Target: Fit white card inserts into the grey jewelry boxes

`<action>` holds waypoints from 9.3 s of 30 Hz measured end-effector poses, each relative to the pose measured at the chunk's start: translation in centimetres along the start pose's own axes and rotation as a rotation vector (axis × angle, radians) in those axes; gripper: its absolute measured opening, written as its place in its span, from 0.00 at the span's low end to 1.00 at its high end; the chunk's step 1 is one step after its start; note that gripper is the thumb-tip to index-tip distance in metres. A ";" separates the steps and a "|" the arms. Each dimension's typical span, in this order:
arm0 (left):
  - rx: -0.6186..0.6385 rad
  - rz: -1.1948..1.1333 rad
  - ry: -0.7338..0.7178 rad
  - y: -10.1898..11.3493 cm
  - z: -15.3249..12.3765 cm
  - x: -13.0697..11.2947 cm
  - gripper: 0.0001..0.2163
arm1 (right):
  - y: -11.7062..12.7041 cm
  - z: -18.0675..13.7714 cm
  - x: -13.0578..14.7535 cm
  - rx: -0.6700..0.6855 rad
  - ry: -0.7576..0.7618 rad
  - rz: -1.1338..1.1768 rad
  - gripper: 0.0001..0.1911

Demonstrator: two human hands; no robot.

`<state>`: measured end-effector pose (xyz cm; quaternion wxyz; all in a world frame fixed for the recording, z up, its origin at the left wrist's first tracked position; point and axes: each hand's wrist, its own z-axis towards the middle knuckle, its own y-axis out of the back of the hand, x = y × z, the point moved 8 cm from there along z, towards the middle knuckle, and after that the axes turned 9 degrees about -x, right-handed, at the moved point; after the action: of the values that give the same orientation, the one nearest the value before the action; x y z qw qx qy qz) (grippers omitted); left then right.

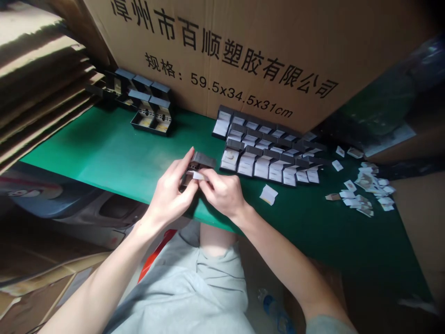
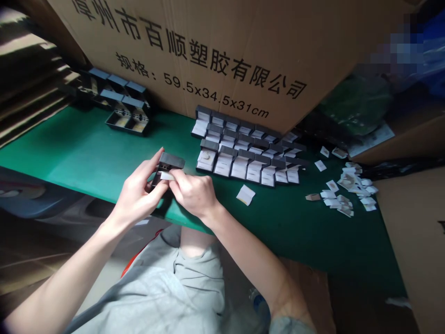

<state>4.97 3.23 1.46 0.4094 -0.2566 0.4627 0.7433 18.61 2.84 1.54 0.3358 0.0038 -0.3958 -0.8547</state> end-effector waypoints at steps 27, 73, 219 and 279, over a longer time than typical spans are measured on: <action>0.000 0.029 -0.001 0.0 -0.1 0.0 0.27 | -0.5 -0.2 0.3 0.053 0.042 0.001 0.15; -0.213 -0.374 0.426 1.0 -0.4 3.0 0.23 | -0.8 0.0 1.1 0.199 0.125 -0.053 0.27; -0.035 -0.667 0.689 -0.3 -0.5 3.6 0.20 | 0.8 0.0 3.4 0.044 0.330 0.012 0.21; 0.206 -0.753 0.671 -1.5 0.0 3.1 0.24 | 13.5 -6.7 -4.6 -0.147 -0.066 -0.176 0.11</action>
<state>4.63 4.69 -1.62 0.5007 -0.5880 0.5152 0.3716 31.67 -5.24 4.94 0.2457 -0.0144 -0.3409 -0.9073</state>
